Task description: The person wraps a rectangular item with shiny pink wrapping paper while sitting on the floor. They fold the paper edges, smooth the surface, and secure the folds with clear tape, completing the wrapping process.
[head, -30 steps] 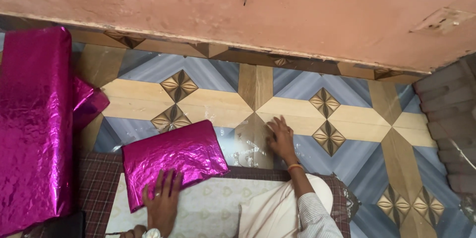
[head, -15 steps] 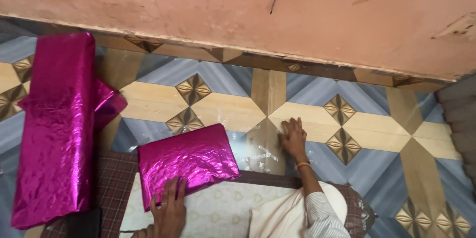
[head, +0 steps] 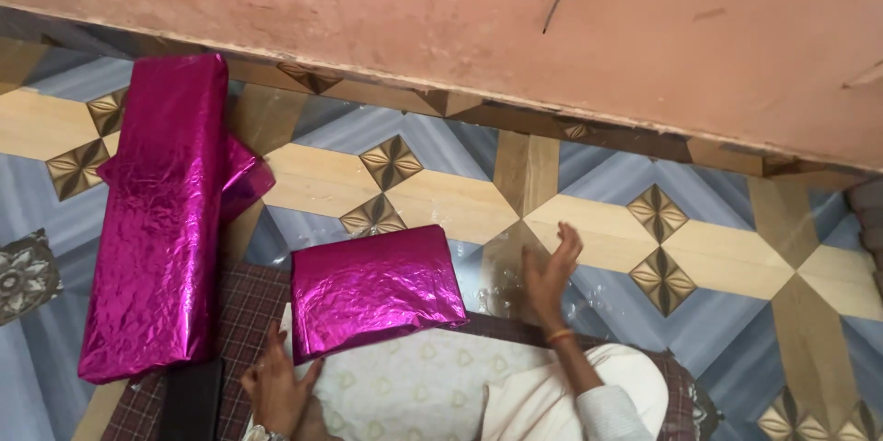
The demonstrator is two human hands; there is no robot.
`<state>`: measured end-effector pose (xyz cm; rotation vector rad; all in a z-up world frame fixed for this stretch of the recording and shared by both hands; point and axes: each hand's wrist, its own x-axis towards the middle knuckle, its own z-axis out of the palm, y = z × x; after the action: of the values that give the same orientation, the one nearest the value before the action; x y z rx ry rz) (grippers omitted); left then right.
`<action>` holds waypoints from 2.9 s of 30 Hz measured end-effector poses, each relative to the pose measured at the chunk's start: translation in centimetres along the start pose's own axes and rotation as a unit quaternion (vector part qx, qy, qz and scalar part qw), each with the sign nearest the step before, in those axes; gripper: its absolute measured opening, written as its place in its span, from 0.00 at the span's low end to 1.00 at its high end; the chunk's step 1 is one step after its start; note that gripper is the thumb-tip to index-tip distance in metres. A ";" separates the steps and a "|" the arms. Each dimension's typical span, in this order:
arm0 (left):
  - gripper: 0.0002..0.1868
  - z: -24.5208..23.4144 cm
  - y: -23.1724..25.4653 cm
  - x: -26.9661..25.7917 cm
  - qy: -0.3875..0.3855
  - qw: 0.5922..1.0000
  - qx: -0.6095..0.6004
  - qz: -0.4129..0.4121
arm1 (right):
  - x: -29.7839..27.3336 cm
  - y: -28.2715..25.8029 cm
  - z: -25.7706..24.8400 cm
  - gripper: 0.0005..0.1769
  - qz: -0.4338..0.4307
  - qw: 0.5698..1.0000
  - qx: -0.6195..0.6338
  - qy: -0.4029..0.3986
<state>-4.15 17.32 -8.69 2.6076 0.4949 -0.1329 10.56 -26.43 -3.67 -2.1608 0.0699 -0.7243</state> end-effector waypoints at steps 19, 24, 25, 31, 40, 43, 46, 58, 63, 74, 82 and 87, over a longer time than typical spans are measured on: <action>0.59 4.3 -0.3 0.3 0.017 0.999 -0.003 -0.027 | -11.1 -6.8 3.6 0.21 0.076 0.984 -0.094 -0.132; 0.62 4.7 -0.5 0.9 0.043 0.998 -0.024 -0.049 | -13.3 -7.1 5.2 0.29 0.049 0.979 -0.066 -0.189; 0.63 4.9 -0.5 1.1 0.045 0.996 -0.056 -0.054 | -13.3 -6.9 5.1 0.32 0.053 0.979 -0.055 -0.190; 0.60 2.5 0.3 1.2 0.108 0.963 -0.243 -0.039 | -12.8 -7.9 4.2 0.41 0.077 0.979 0.057 -0.178; 0.42 -7.5 5.4 -0.6 0.178 0.911 -0.367 0.064 | -9.6 -13.0 -0.7 0.35 -0.047 0.992 0.108 -0.035; 0.40 -9.1 7.2 -1.6 0.213 0.856 -0.465 0.076 | -9.0 -14.7 -1.5 0.34 -0.047 0.988 0.141 0.031; 0.33 -9.4 7.5 -1.9 0.286 0.886 -0.362 0.058 | -9.6 -15.7 -2.0 0.33 -0.058 0.981 0.173 0.066; 0.42 -11.3 8.8 -4.0 0.357 0.883 -0.141 0.270 | -12.5 -13.7 0.0 0.18 -0.077 0.932 0.295 -0.198; 0.36 -9.1 12.2 -5.3 -0.220 0.914 0.005 0.342 | -16.4 -13.4 0.7 0.21 -0.122 0.912 0.317 -0.229; 0.44 -5.0 13.4 -2.4 -0.218 0.807 0.128 0.534 | -18.6 -12.8 0.8 0.41 0.095 0.805 0.487 -0.326; 0.37 -3.0 11.5 -1.2 -0.097 0.807 0.072 0.578 | -15.4 -15.5 -0.6 0.49 0.121 0.776 0.498 -0.368; 0.23 -7.2 11.6 1.6 0.060 0.796 -0.026 0.602 | -14.0 -14.0 0.5 0.44 -0.077 0.866 0.265 -0.417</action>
<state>1.62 11.75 2.49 2.3709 -1.1366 0.4596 -3.57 -12.90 -0.25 -1.7711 -0.6840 0.1621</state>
